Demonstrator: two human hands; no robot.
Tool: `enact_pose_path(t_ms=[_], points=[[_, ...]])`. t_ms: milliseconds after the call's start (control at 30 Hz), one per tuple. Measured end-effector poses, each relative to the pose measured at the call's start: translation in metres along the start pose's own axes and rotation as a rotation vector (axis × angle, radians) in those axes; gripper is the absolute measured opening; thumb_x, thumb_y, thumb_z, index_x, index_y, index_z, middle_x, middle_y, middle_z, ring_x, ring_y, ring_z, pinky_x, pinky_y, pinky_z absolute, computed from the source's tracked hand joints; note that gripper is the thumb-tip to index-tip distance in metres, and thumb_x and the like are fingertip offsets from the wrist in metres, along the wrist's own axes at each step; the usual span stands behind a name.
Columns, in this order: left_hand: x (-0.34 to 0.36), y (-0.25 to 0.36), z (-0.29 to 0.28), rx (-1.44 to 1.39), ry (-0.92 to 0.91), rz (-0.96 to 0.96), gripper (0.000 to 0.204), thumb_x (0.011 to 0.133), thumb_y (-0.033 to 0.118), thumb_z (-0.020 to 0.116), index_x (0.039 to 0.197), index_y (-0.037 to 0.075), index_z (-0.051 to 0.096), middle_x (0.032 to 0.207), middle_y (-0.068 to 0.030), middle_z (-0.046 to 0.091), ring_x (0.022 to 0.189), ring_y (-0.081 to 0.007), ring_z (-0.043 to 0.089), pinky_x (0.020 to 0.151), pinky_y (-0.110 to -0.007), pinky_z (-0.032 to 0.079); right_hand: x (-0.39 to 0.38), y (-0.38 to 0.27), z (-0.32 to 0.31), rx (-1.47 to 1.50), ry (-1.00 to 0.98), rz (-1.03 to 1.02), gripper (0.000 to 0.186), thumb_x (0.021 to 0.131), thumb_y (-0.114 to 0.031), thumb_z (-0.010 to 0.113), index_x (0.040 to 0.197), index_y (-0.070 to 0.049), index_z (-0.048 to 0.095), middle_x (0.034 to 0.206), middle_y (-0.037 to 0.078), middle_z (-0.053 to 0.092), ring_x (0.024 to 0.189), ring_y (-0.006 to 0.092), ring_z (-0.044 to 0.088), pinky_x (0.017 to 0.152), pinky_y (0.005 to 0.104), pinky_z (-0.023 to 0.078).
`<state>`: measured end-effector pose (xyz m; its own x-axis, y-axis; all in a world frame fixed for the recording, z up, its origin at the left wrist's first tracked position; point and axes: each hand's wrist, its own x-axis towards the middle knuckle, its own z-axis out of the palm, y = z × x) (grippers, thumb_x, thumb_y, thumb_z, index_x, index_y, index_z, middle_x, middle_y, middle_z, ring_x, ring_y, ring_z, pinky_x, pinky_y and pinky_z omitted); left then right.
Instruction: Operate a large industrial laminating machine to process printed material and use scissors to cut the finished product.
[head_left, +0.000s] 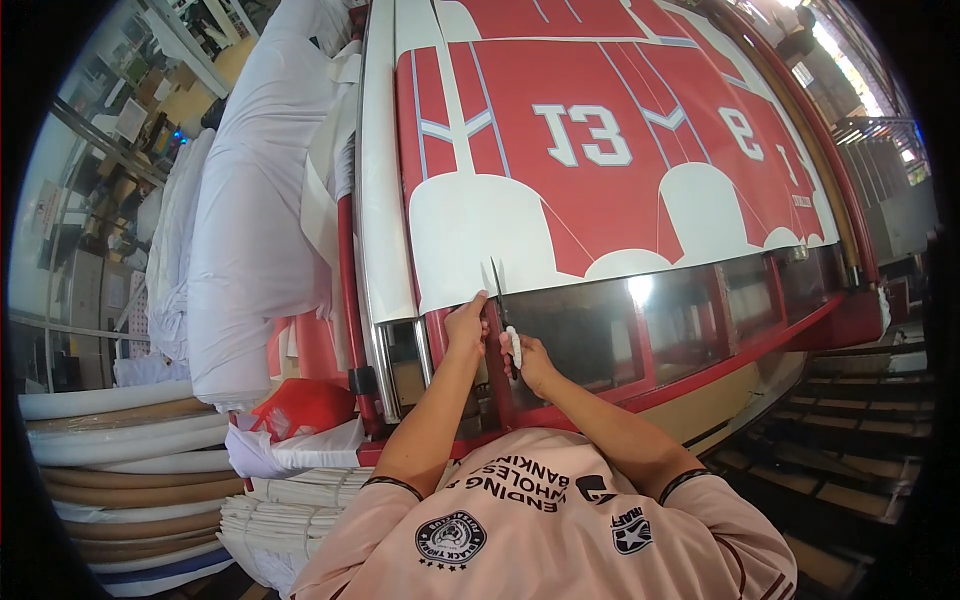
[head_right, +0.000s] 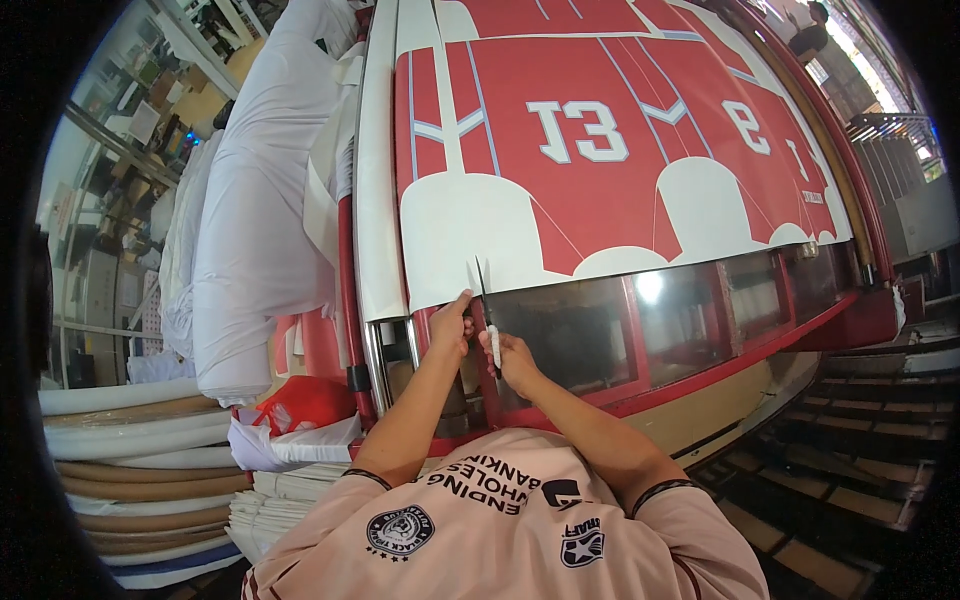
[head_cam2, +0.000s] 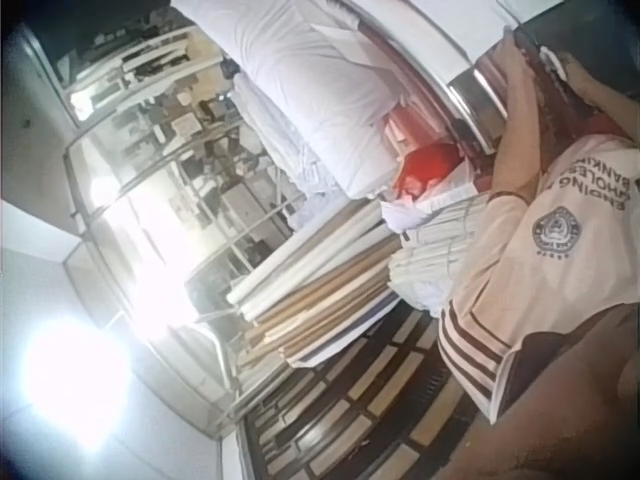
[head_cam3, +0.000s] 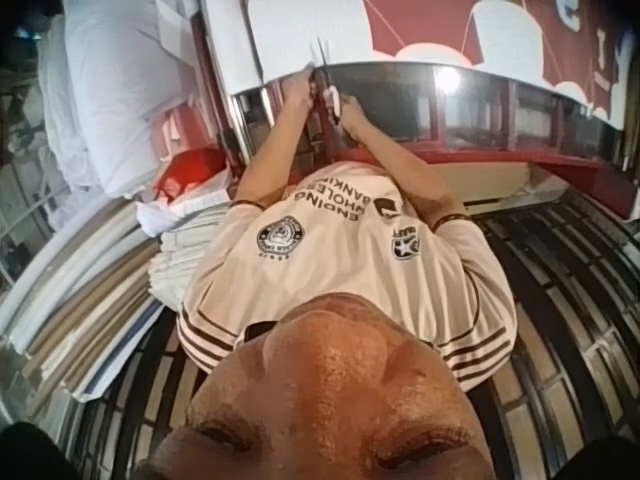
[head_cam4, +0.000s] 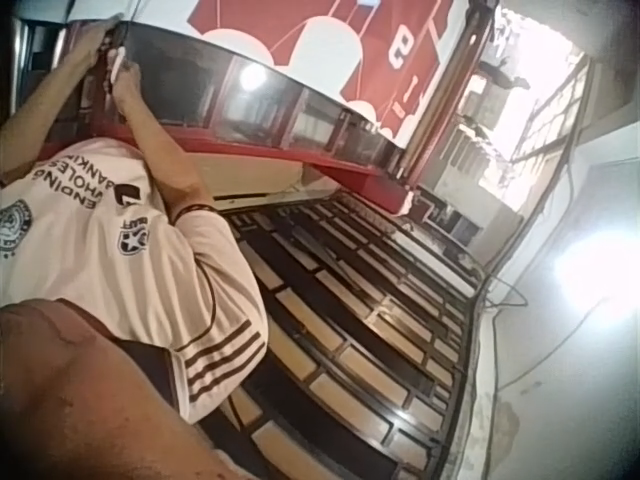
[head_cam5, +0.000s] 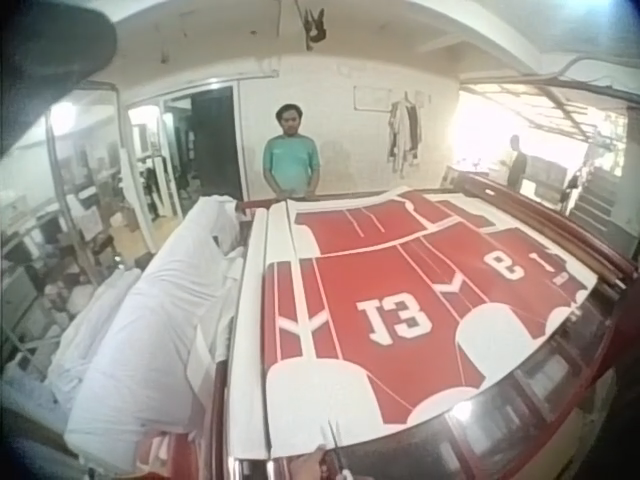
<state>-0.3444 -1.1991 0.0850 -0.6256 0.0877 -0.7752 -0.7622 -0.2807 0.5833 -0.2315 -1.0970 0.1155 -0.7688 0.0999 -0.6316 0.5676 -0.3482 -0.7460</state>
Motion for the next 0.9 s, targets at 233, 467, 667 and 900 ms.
enact_pose_path(t_ms=[233,467,667,900], points=[[-0.001,-0.002,0.001,-0.005,-0.003,-0.004,0.022,0.088,0.030,0.077,0.084,0.010,0.068,0.068,0.0042,0.055,0.055,-0.0081,0.044,0.049,-0.023,0.034,0.025,-0.032,0.010,-0.083,0.092,-0.022,0.036,0.094,-0.040,0.068,0.079,-0.008,0.061,0.065,0.000,0.055,0.054,0.0116,0.053,0.051,0.0268,0.043],[-0.002,0.001,0.002,0.018,0.026,-0.021,0.023,0.088,0.027,0.076,0.083,0.005,0.070,0.066,0.0016,0.057,0.050,-0.0091,0.044,0.046,-0.024,0.033,0.085,-0.082,0.015,-0.118,0.083,-0.038,0.042,0.093,-0.046,0.069,0.076,-0.009,0.059,0.066,-0.001,0.054,0.054,0.0114,0.051,0.050,0.0274,0.042],[-0.002,-0.001,0.002,-0.002,0.023,-0.012,0.026,0.088,0.028,0.077,0.079,0.006,0.067,0.067,0.0025,0.056,0.050,-0.0090,0.048,0.044,-0.024,0.035,0.113,-0.122,0.024,-0.049,0.103,-0.037,0.043,0.089,-0.048,0.073,0.077,-0.009,0.060,0.067,-0.001,0.054,0.051,0.0115,0.052,0.047,0.0276,0.042],[-0.007,0.001,0.004,-0.027,0.035,-0.005,0.027,0.088,0.029,0.077,0.080,0.005,0.067,0.066,0.0026,0.056,0.051,-0.0090,0.049,0.045,-0.023,0.036,0.138,-0.151,0.025,-0.101,0.106,-0.042,0.046,0.087,-0.051,0.074,0.077,-0.009,0.059,0.068,-0.001,0.053,0.051,0.0115,0.051,0.047,0.0275,0.044]])
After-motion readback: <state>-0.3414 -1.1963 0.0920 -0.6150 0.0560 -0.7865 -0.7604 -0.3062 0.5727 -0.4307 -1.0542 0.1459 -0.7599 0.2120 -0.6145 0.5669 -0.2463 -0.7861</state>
